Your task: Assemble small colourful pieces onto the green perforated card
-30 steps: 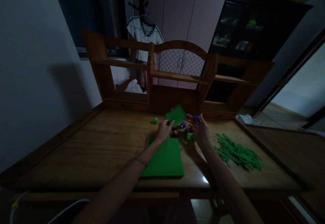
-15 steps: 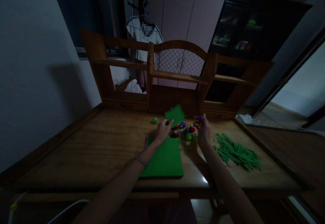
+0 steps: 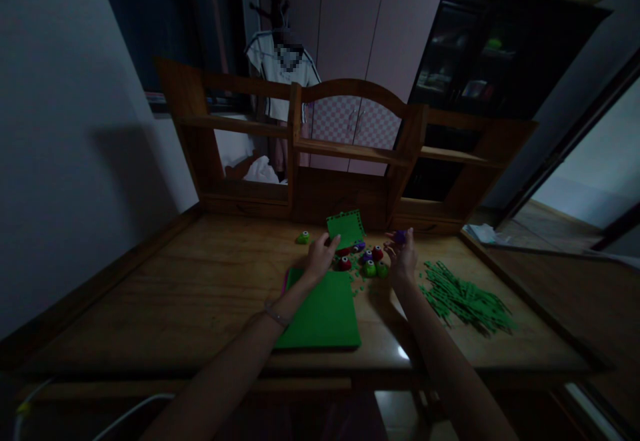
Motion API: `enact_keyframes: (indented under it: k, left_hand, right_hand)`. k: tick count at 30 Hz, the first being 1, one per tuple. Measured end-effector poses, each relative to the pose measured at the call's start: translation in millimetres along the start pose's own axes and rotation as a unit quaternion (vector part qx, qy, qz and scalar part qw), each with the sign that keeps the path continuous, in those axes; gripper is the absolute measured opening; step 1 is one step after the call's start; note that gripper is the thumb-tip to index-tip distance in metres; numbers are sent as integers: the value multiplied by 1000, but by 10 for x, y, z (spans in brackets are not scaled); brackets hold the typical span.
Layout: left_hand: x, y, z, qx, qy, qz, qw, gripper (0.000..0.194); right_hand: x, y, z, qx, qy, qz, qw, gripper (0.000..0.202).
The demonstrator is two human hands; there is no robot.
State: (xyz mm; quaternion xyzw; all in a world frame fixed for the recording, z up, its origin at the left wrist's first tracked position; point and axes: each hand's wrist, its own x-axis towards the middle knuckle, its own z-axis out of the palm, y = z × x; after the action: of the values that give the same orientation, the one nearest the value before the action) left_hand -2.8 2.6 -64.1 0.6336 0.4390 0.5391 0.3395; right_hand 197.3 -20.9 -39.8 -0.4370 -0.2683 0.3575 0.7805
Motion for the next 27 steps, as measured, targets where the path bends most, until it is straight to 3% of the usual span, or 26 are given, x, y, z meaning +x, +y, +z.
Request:
enact_keyframes:
  k: [12, 27]
  left_hand:
    - [28, -28, 14, 18, 12, 13, 1000, 32]
    - [-8, 35, 5, -4, 0, -16, 1000, 31]
  right_hand:
    - [10, 14, -24, 6, 1, 7, 1000, 43]
    - [-6, 5, -18, 15, -6, 28, 999, 49]
